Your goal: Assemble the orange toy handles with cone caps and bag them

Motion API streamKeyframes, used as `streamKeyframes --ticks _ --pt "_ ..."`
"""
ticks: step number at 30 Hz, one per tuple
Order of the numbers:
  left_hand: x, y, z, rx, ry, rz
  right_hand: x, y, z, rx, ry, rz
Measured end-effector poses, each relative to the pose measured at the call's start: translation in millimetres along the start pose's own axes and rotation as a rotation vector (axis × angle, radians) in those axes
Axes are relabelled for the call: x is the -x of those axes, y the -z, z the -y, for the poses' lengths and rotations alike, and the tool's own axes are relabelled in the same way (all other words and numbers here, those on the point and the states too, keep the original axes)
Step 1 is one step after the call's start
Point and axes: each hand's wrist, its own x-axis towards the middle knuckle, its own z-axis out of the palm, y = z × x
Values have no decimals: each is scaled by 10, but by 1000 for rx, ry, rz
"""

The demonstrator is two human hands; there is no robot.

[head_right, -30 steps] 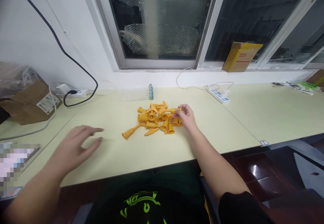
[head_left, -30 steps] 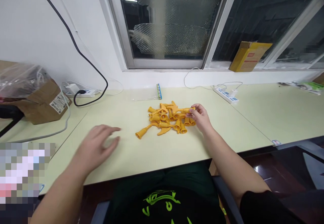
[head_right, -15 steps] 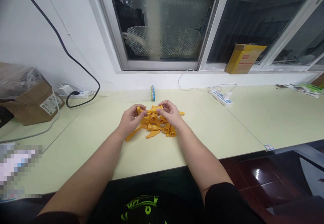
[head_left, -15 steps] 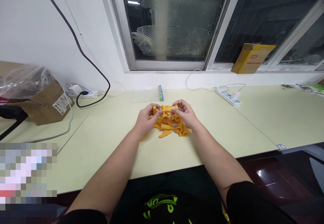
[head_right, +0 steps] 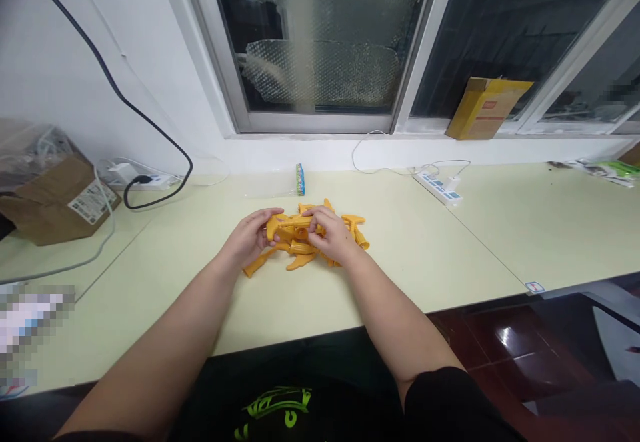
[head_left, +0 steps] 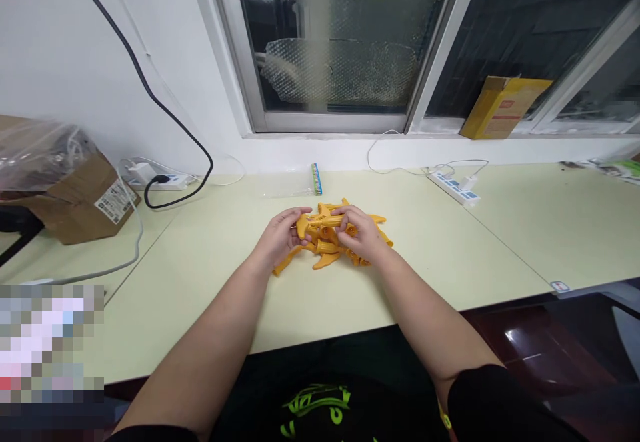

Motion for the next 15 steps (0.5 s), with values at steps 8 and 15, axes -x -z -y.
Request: streamKeyframes --ticks 8,15 --pt "23 164 -13 -86 65 98 37 -40 -24 -223 -180 -68" --pt "10 107 67 -326 -35 -9 22 -18 11 -125 -77 -26"
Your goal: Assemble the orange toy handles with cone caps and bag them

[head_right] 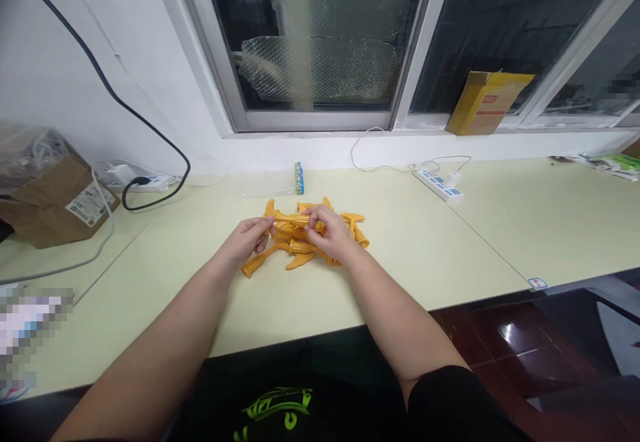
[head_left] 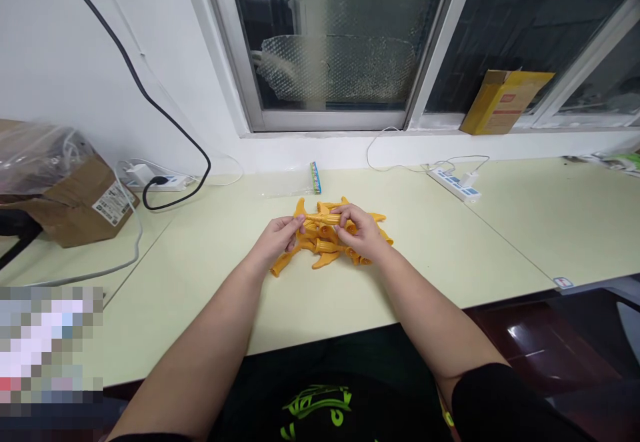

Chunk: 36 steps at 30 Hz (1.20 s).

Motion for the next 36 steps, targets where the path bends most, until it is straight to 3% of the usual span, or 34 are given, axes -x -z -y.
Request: streamKeyframes --ticks 9,11,16,22,26,29,32,36 --pt "14 -20 -49 195 161 52 4 -66 -2 171 145 44" --pt "21 -40 -40 221 86 60 12 -90 3 158 121 7" --pt "50 -218 25 125 -298 14 27 -183 42 90 58 -127" --pt "121 -386 51 48 -383 -18 14 -236 151 40 85 56" --pt "142 -312 45 -50 -451 -34 10 -174 187 13 78 -26" --pt "129 -212 36 -316 -574 -63 20 -111 132 -98 -54 -97" --pt "111 -119 24 -609 -720 -68 29 -56 63 -337 -196 -31" --pt "109 -60 31 -731 -753 -92 21 -31 77 -556 -307 118"
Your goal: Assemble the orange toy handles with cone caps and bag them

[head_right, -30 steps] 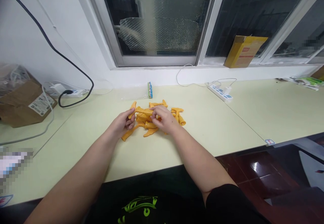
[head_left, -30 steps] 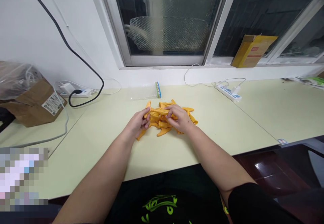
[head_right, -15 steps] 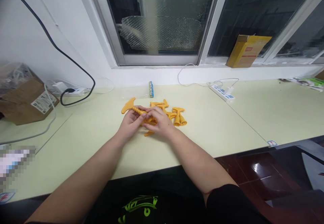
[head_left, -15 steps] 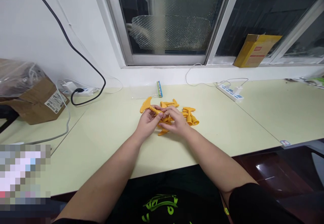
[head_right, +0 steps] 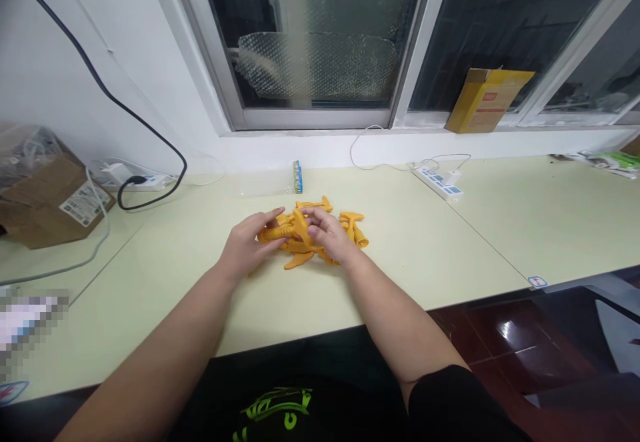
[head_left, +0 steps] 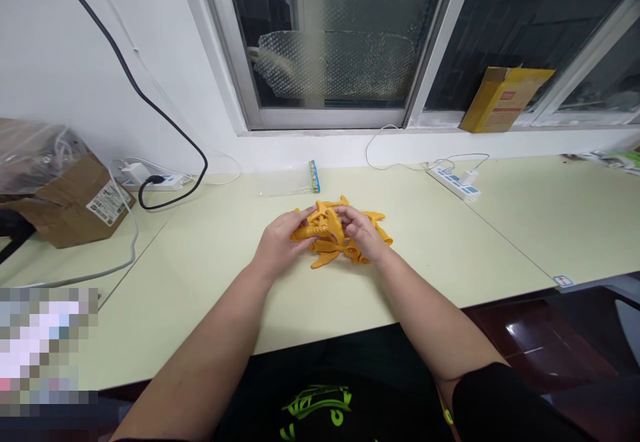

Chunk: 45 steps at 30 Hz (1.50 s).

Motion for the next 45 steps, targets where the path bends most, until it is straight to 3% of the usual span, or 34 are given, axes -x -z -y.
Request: streamKeyframes --ticks 5,10,15,20,27,31,34,39,42,45 --pt "-7 39 -9 6 33 -60 -21 -34 66 5 -160 -31" --pt "-44 116 -13 84 84 5 -39 1 75 -69 -236 -46" --pt "-50 130 9 264 298 60 -12 12 81 91 -96 -11" --pt "-79 157 -5 519 597 176 2 60 107 510 153 -25" --pt "-120 270 -20 830 947 467 1 139 143 694 359 99" --pt "-91 284 11 810 949 607 6 173 139 691 424 97" --pt "-68 253 33 794 752 530 8 202 126 683 398 -14" --pt "-43 144 -16 644 448 152 15 214 38 542 185 -205" --pt "-50 105 -71 626 441 66 19 188 -11 406 97 -204" --pt "-85 113 -50 653 586 -2 16 173 6 477 180 -185"
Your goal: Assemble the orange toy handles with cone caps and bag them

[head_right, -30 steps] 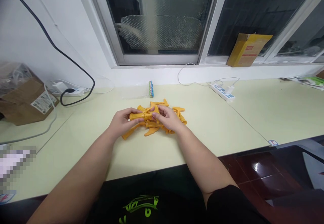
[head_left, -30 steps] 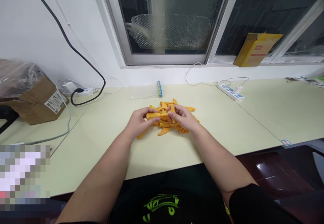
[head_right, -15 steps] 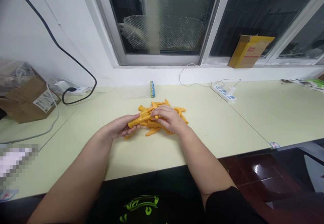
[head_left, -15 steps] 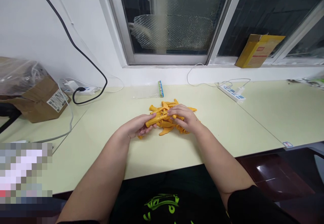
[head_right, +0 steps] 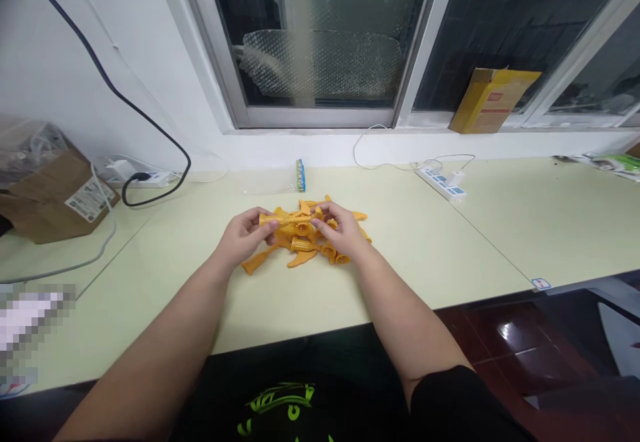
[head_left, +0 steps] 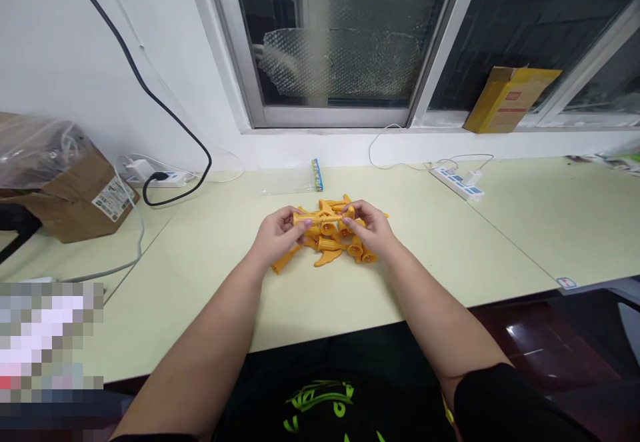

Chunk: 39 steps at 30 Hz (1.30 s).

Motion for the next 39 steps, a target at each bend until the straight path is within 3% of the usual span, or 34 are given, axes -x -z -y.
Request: streamKeyframes --ticks 3,6,8,10,14,19,22,30,34,39 --pt "-98 95 15 153 125 -209 -31 26 10 127 137 -72" --pt "-174 192 19 362 179 -325 -66 37 -34 93 90 -235" --pt "-171 203 8 475 191 -247 -78 20 -60 -31 -32 -328" --pt "-123 152 -1 556 199 -73 -76 -18 -50 -175 -170 -345" --pt "8 -57 36 521 119 247 -41 -155 85 -379 -301 -170" --pt "66 -215 134 372 23 424 29 -356 175 -372 -238 -6" --pt "71 -239 147 371 26 431 52 -388 110 -253 -171 26" --pt "61 -295 146 416 85 243 51 -299 114 74 3 103" --pt "54 -261 147 284 39 197 48 -296 140 92 104 94" --pt "44 -213 81 152 -5 184 41 -287 152 2 66 32"
